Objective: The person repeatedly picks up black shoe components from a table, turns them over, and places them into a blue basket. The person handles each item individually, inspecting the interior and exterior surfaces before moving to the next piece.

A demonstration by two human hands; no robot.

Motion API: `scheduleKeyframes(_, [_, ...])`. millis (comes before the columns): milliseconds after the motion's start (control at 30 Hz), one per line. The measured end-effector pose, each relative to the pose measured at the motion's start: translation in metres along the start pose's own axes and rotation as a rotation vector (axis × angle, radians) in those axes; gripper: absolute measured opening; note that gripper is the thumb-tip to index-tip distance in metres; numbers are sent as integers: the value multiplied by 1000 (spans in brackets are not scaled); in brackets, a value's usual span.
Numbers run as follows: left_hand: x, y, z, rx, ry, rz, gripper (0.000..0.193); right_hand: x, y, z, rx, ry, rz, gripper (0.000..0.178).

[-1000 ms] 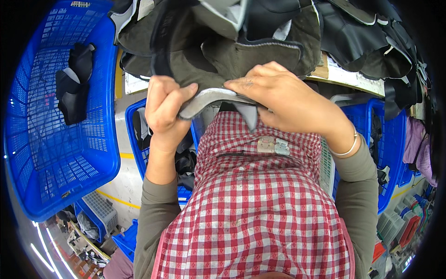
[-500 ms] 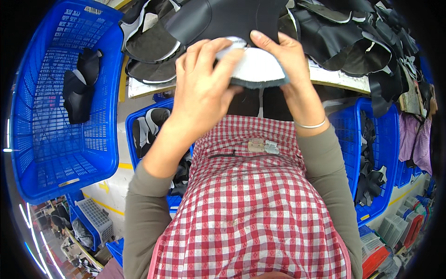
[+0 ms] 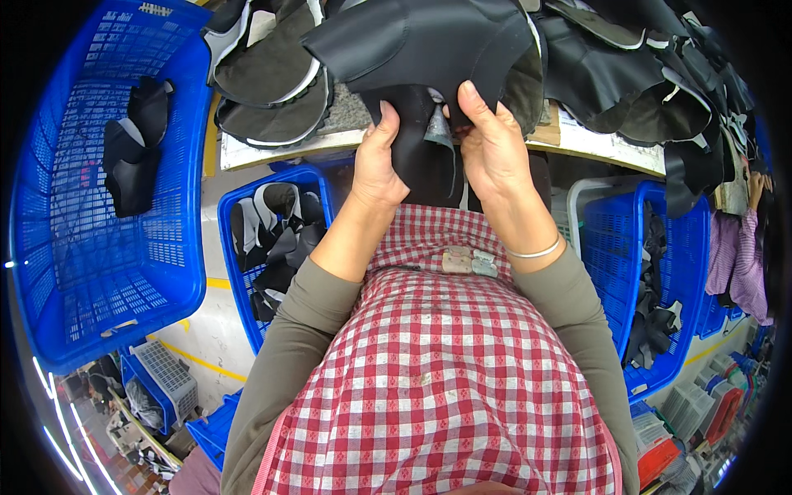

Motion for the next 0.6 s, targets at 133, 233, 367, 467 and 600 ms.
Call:
scheduleKeyframes(133, [23, -10, 15, 55, -242, -160, 37, -9, 5, 0, -31, 179, 240, 24])
scheduleKeyframes(233, [71, -22, 40, 0, -691, -922, 29, -23, -4, 3, -134, 258, 453, 29])
scheduleKeyframes(367, [134, 8, 37, -150, -169, -1544, 24, -66, -23, 12, -175, 167, 743, 28])
scheduleKeyframes(467, [208, 23, 50, 277, -768, -1624, 23, -114, -45, 55, -699, 1092, 1512, 16])
scheduleKeyframes(600, [132, 37, 80, -223, 59, -845, 67, -81, -20, 124, -1198, 1687, 1458, 10])
Point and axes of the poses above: each hand's wrist, its own z-axis away from the middle knuckle, its own y-axis out of the back of the hand, x = y × z, the point moved 5 cm from there along -z, towards the middle knuckle, and after that the axes turned 13 degrees about x, right-handed, at the moved point
